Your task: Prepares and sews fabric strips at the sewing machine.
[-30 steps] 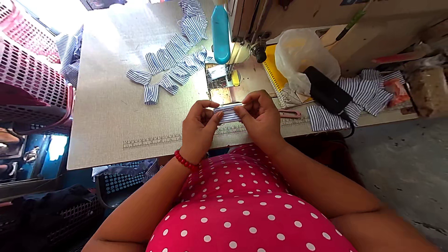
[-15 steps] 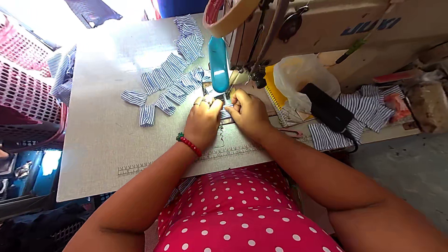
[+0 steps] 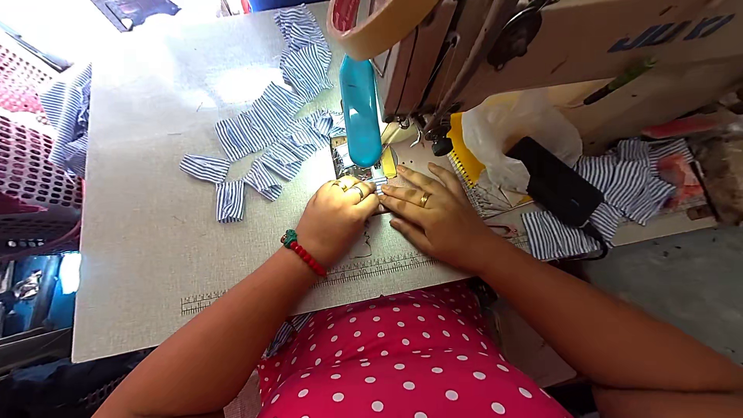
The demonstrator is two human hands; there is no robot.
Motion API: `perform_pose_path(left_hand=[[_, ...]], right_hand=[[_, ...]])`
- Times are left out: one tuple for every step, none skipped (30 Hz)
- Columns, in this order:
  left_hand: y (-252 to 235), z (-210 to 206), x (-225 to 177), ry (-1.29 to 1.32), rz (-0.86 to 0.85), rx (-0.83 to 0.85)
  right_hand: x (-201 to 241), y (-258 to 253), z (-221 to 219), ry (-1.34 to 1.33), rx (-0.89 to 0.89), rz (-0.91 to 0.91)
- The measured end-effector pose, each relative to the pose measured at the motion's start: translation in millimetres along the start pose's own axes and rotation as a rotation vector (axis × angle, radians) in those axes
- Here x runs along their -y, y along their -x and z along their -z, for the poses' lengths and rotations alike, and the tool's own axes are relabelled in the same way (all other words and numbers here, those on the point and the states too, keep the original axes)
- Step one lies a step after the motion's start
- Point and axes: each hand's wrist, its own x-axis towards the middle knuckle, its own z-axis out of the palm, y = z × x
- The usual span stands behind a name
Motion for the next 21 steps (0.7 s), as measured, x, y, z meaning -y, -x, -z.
perform_pose_path(left_hand=[[0.5,-0.2,0.8,-0.004,0.010,0.013],[1.2,-0.7,1.8,-0.007,0.017,0.023],[1.8,-1.2,2.8,-0.007,0.022,0.031],[1.8,-1.2,4.0,-0.004,0.025,0.034],[1.2,-0.9,5.3,0.001,0.028,0.040],[0.1,-0.7,6.8,0.011,0.033,0.044],[-1.1,-0.7,8.7,0.024,0.040,0.046],[-2.3,-1.2,11.1,0.037,0.045,0.049],[-3.1,-2.1,13.8,0.047,0.055,0.057],[-3.5,-3.2,16.3,0.050,0.067,0.072],[-4.0,-3.9,18.3,0.051,0.077,0.081],[-4.6,-3.9,19.7,0.050,0.082,0.088],[-5.3,-3.5,20.1,0.049,0.083,0.087],[-6.6,-2.8,19.8,0.050,0.082,0.078],[-7.1,-2.4,19.5,0.050,0.088,0.077],[-7.0,-2.4,19.4,0.049,0.099,0.080],[-6.5,-3.2,19.8,0.050,0.114,0.085],[-5.8,-4.3,20.6,0.047,0.128,0.093],[-5.6,-5.3,21.7,0.048,0.136,0.093],[-5.6,-5.9,22.5,0.053,0.141,0.091],[-5.6,-6.5,23.2,0.057,0.145,0.088]], right_hand=[[-1.1,0.7,-0.2,-0.001,0.018,-0.007],[-1.6,0.5,-0.6,-0.002,0.024,-0.011],[-1.8,-0.3,-1.0,-0.003,0.025,-0.011],[-2.1,-1.3,-1.4,-0.004,0.028,-0.012],[-2.7,-2.2,-2.0,0.000,0.031,-0.016],[-2.8,-3.1,-2.4,0.007,0.038,-0.025],[-2.4,-4.3,-2.6,0.014,0.048,-0.036],[-1.8,-5.6,-2.9,0.025,0.059,-0.050],[-1.0,-6.9,-2.9,0.037,0.072,-0.063],[-0.1,-8.2,-3.2,0.051,0.079,-0.071],[0.8,-9.6,-3.3,0.065,0.085,-0.078],[1.3,-10.8,-3.6,0.074,0.088,-0.085],[1.7,-11.6,-4.1,0.079,0.090,-0.091],[1.7,-12.4,-4.7,0.090,0.088,-0.093],[1.7,-13.1,-5.0,0.097,0.090,-0.094],[1.9,-13.7,-5.0,0.101,0.095,-0.098],[2.3,-14.1,-5.0,0.103,0.097,-0.104],[2.6,-14.5,-5.2,0.105,0.094,-0.108],[2.6,-14.7,-5.6,0.104,0.090,-0.111],[2.7,-14.8,-5.8,0.101,0.088,-0.113],[2.9,-14.9,-6.0,0.100,0.087,-0.116]])
